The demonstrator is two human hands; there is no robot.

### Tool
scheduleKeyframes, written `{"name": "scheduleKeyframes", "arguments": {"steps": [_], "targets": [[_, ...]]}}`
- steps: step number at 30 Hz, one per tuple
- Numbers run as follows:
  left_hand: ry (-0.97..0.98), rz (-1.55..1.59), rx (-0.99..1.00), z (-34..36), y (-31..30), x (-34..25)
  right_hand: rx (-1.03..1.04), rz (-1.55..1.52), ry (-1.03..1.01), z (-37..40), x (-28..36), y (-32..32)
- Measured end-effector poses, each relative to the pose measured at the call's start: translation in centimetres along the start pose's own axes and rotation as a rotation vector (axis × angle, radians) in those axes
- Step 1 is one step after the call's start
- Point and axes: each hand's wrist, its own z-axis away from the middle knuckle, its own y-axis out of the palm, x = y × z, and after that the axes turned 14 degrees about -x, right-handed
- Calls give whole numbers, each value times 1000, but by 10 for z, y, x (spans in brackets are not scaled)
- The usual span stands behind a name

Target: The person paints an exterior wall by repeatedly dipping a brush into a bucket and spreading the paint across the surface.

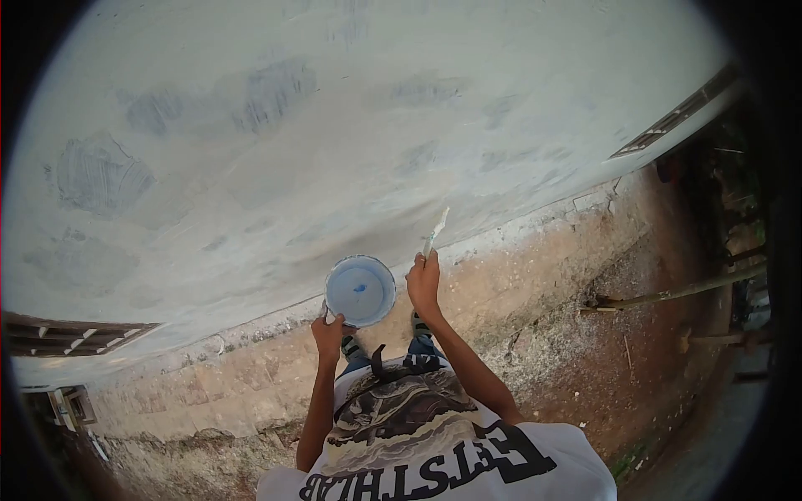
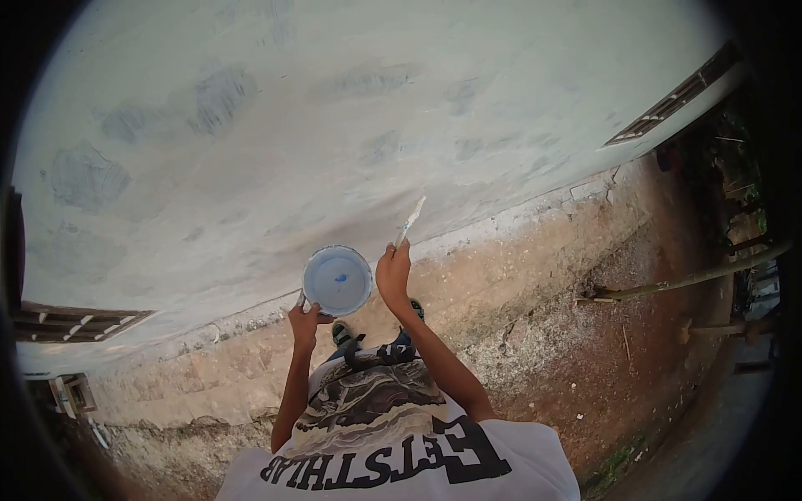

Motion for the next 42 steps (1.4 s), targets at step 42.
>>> {"name": "scheduleKeyframes", "arguments": {"steps": [42], "targets": [[166, -160, -329, 117, 104, 8, 1183, 380, -625, -43, -82, -46]]}}
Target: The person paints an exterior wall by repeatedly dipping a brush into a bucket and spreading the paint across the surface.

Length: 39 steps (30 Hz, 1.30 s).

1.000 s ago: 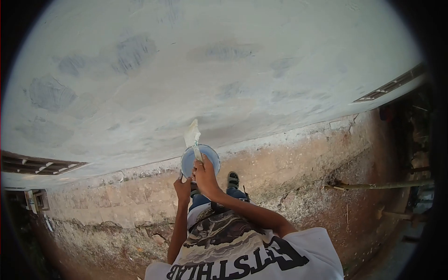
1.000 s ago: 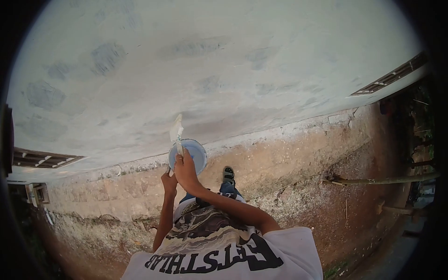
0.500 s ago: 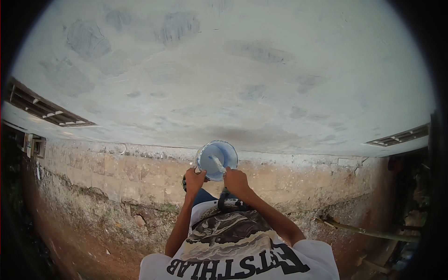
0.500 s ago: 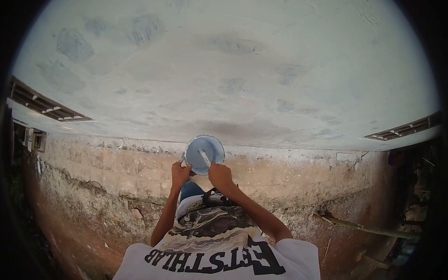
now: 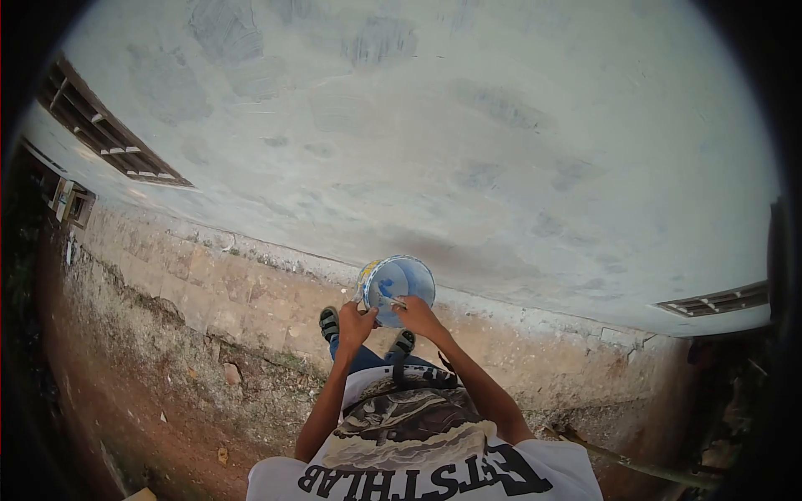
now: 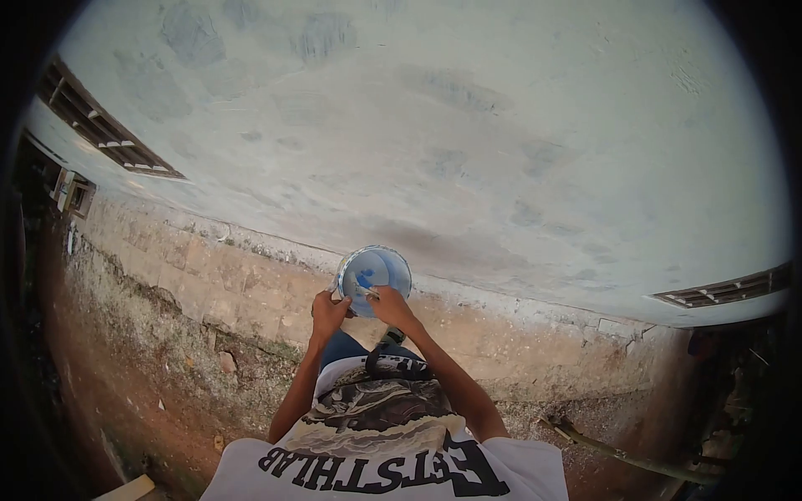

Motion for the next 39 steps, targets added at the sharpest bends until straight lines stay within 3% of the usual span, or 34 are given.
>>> {"name": "scheduleKeyframes", "arguments": {"steps": [2, 4, 5, 7, 9, 18, 20, 24, 26, 28, 30, 34, 36, 39], "targets": [[-1, 67, -14, -2, -3, 4, -28, -121, 14, 5, 0, -9], [1, 131, -21, -5, -6, 6, -16, -345, 278, 14, 32, -39], [-21, 192, -17, -8, -7, 5, -20, -344, 284, 19, 42, -51], [-50, 250, -4, -12, -9, 8, 10, -638, 518, 31, 55, -70], [-140, 300, 16, -18, -10, 8, -2, -725, 551, 39, 60, -80], [-111, 439, 64, -35, -40, -13, -251, -1096, 621, 55, 103, -66], [-103, 425, 93, -44, -49, -9, -423, -1196, 595, 54, 124, -61], [-113, 416, 136, -57, -73, -1, -679, -1180, 493, 33, 180, -61], [-109, 393, 166, -64, -86, 4, -966, -964, 389, 16, 205, -55], [-99, 373, 198, -71, -100, 10, -1039, -838, 340, 0, 215, -44], [-125, 356, 216, -78, -115, 16, -1257, -624, 258, -21, 222, -32], [-116, 328, 214, -91, -145, 28, -1270, -302, 347, -53, 253, -23], [-107, 331, 229, -99, -159, 36, -1271, -233, 235, -81, 249, -2], [-116, 313, 224, -108, -179, 46, -1208, -208, 269, -116, 281, 27]]}}
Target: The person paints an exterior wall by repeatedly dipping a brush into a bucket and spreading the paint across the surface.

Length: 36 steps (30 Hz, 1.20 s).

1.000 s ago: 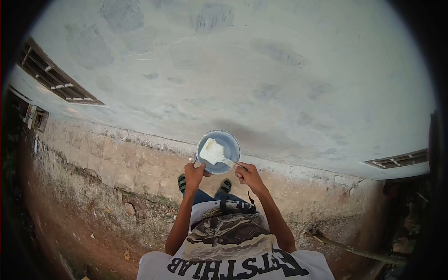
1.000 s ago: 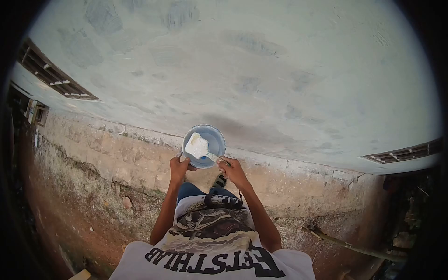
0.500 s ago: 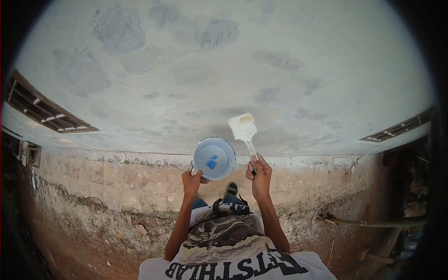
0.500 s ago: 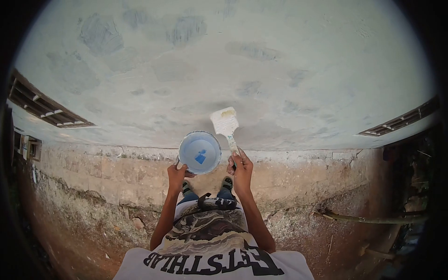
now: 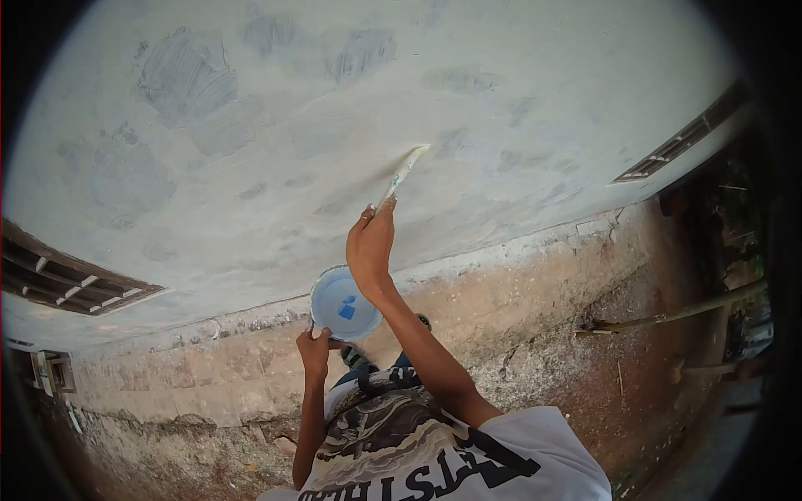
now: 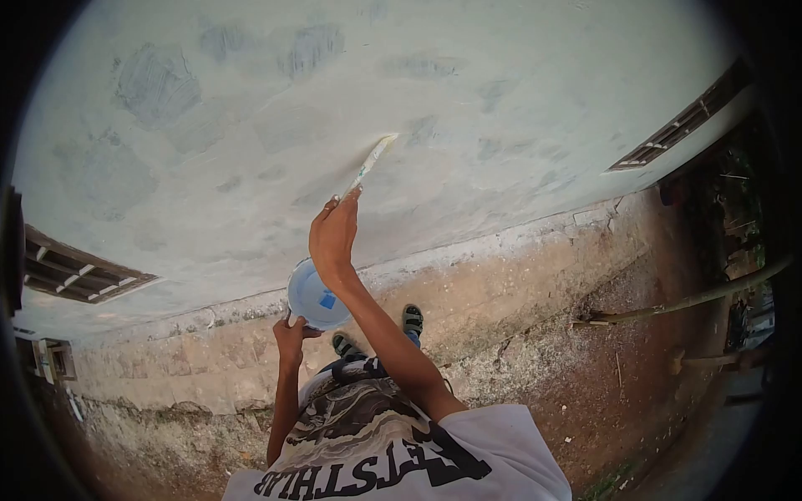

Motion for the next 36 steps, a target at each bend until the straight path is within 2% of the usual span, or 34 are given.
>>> {"name": "scheduleKeyframes", "arguments": {"steps": [4, 5, 7, 9, 12, 15, 17, 18, 21, 22, 25, 26, 29, 31, 34, 36], "targets": [[-31, 8, 24, 0, -20, -9, 82, -56, 60, 37, 33, 10], [-42, -6, 19, -2, -25, -9, 78, -55, 65, 44, 27, 7], [-48, -18, 18, -8, -34, -8, 37, -58, -103, 50, 9, -8], [5, 22, 5, -11, -41, -6, 26, -11, -66, 45, -2, -27], [-16, 32, 1, -13, -49, -10, -93, -1, -112, 20, -25, -36], [-17, 37, -8, -14, -54, -13, -205, 56, -46, -7, -26, -20], [-15, 48, 2, -14, -58, -14, -90, 45, 69, -11, -17, -4], [-18, 54, 10, -13, -59, -14, -119, 43, 9, -5, -15, 11], [-38, 30, 33, -19, -62, -7, -12, 79, -25, 37, 14, 35], [-37, 30, 36, -19, -64, -6, 107, 30, 76, 53, 41, 26], [-14, 37, 44, -20, -64, -7, 163, 31, 14, 84, 38, 19], [-3, 45, 39, -19, -63, -8, 85, 34, -113, 87, 17, 18], [7, 58, 26, -21, -66, -8, 62, 72, -65, 72, -5, -18], [6, 67, 23, -22, -65, -9, -85, 65, -150, 48, -19, -30], [5, 61, 29, -20, -66, -11, -154, 122, -142, 1, -36, -32], [15, 101, 31, -21, -65, -10, -304, 116, -191, -23, -37, -23]]}}
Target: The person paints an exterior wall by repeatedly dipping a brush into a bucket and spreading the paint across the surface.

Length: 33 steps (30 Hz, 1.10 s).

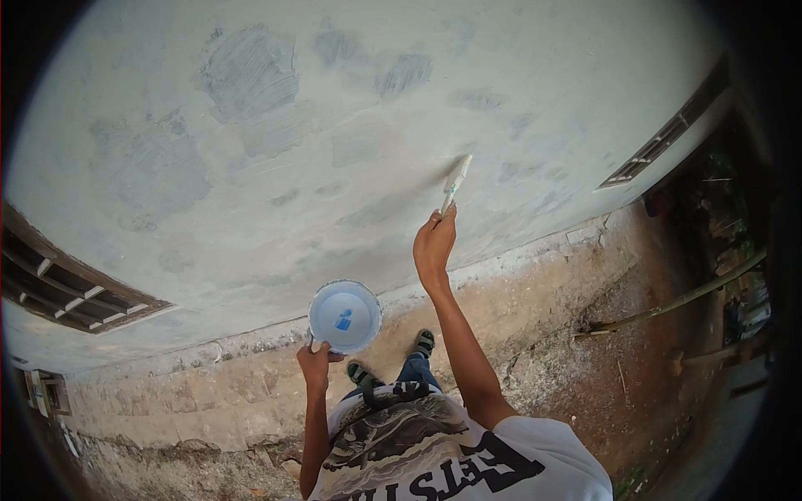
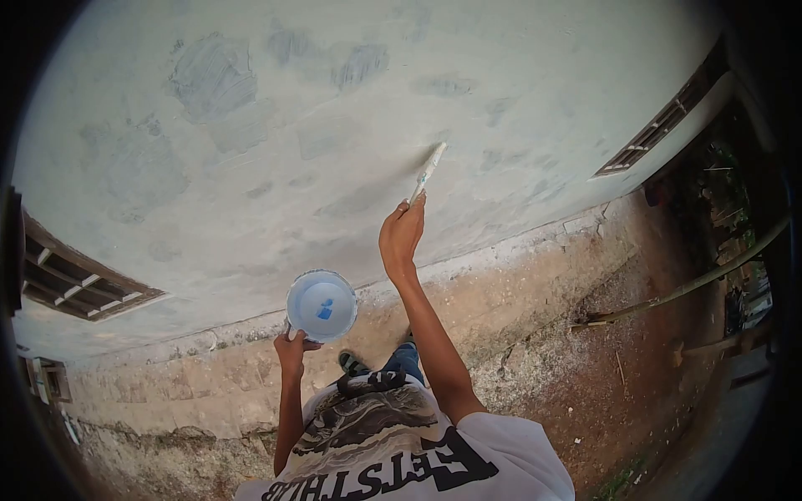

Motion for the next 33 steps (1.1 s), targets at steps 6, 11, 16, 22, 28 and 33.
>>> {"name": "scheduleKeyframes", "arguments": {"steps": [6, 11, 16, 22, 28, 33], "targets": [[-18, -23, -2, -1, 4, 5, 245, 1, -17, 48, 49, 23], [-43, -47, -3, -4, 8, 8, 402, -28, 22, 83, 67, -18], [-19, -15, -3, 1, 7, 0, 226, -27, 14, 63, 49, -14], [-3, -48, -43, 3, 5, 0, 382, -27, -2, 86, 76, 14], [4, -75, -39, 0, -3, -2, 454, -162, -4, 99, 35, -49], [40, -132, -38, -2, -4, -5, 867, -40, 188, 107, -1, -114]]}}
